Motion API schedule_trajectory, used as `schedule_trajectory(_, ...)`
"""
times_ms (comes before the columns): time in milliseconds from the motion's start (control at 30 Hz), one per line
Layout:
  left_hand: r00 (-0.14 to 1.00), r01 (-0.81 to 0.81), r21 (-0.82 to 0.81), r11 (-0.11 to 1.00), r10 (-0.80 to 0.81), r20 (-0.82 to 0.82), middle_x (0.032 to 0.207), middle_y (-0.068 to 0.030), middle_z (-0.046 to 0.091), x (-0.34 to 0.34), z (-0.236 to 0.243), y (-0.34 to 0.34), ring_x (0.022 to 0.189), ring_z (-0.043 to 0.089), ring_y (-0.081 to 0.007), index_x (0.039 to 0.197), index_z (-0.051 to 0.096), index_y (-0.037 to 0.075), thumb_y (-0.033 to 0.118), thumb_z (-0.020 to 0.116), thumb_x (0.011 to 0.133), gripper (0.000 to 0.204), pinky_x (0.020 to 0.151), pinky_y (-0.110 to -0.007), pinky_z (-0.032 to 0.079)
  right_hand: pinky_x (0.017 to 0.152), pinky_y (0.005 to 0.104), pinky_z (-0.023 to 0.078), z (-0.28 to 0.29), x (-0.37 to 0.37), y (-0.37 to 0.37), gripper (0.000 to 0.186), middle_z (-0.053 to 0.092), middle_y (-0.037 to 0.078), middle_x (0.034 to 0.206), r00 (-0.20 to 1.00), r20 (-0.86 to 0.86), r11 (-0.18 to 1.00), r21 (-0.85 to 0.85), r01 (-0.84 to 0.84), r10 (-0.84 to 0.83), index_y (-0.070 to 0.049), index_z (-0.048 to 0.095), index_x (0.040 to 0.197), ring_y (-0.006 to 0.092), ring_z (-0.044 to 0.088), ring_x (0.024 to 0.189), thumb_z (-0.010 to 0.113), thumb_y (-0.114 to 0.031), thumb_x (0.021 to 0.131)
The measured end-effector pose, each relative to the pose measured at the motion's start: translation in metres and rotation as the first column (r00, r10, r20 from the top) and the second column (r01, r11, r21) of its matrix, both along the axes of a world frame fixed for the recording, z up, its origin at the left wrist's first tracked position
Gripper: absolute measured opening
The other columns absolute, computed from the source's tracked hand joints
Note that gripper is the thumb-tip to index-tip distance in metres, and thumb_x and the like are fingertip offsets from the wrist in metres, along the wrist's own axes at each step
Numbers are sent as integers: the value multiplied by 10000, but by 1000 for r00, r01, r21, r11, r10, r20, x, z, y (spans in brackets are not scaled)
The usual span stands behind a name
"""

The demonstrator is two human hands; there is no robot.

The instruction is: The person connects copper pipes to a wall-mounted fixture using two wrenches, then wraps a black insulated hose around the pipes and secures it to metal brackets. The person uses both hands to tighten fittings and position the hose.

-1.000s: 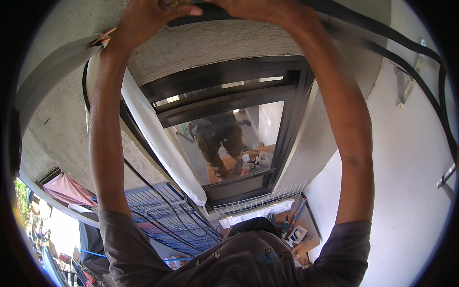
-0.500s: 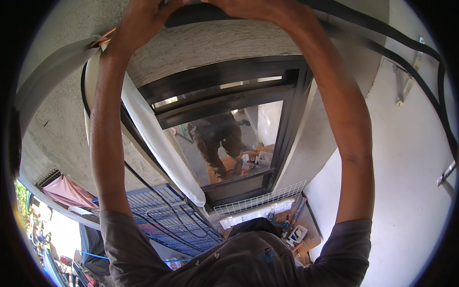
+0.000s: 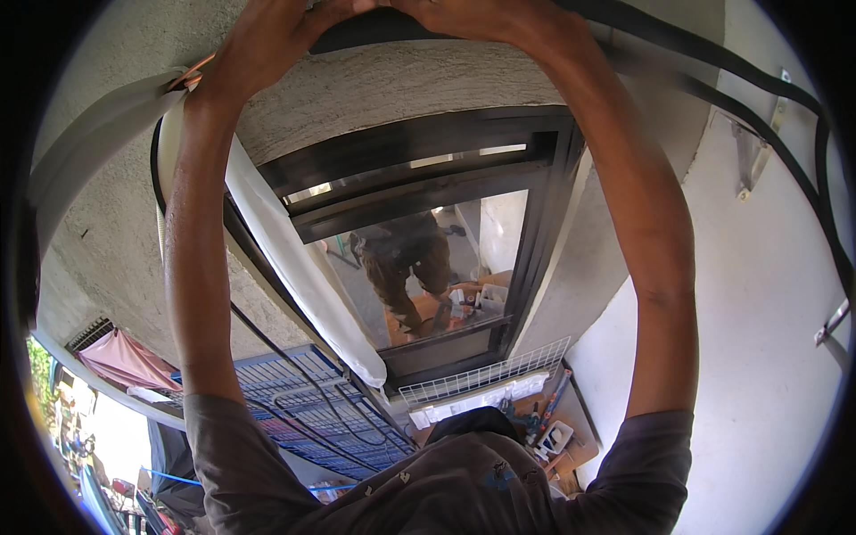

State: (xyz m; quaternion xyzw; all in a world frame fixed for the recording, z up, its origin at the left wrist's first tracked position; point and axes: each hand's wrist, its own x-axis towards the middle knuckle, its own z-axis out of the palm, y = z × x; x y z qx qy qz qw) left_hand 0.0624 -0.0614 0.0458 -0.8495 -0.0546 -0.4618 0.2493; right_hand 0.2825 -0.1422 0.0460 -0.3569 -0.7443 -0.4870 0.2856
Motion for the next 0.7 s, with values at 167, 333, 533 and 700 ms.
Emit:
schedule_trajectory(167,998,58,49,997,-58,-15,951,-191,623,-4,-2,-1,788,641,-367,949,635,-38,229,727,954,282,735,-449,517,670,430,552,2,-1,-1,198,733,99,856,1000,16,1000,20,-18,18,-59,750,947,304,709,755,746,-253,906)
schedule_trajectory(333,999,49,98,994,-50,6,931,-153,602,-2,-4,4,767,639,-330,936,637,-17,246,791,898,307,692,-446,521,666,429,550,0,-1,0,185,731,87,857,1000,12,1000,14,-14,14,-67,745,934,296,707,761,742,-251,909)
schedule_trajectory(533,990,107,-71,992,-100,95,894,-146,629,-2,-5,3,739,635,-282,869,649,-27,195,803,885,270,653,-415,510,665,433,549,0,0,0,200,725,91,845,1000,25,1000,19,3,-4,-60,737,931,298,705,758,724,-260,924)
schedule_trajectory(700,996,91,47,995,-92,13,861,-154,657,-2,-4,7,712,635,-290,897,674,-25,188,759,922,230,648,-407,504,664,436,548,0,1,2,219,723,93,841,999,44,1000,24,-18,17,-58,737,931,302,705,758,710,-275,936)
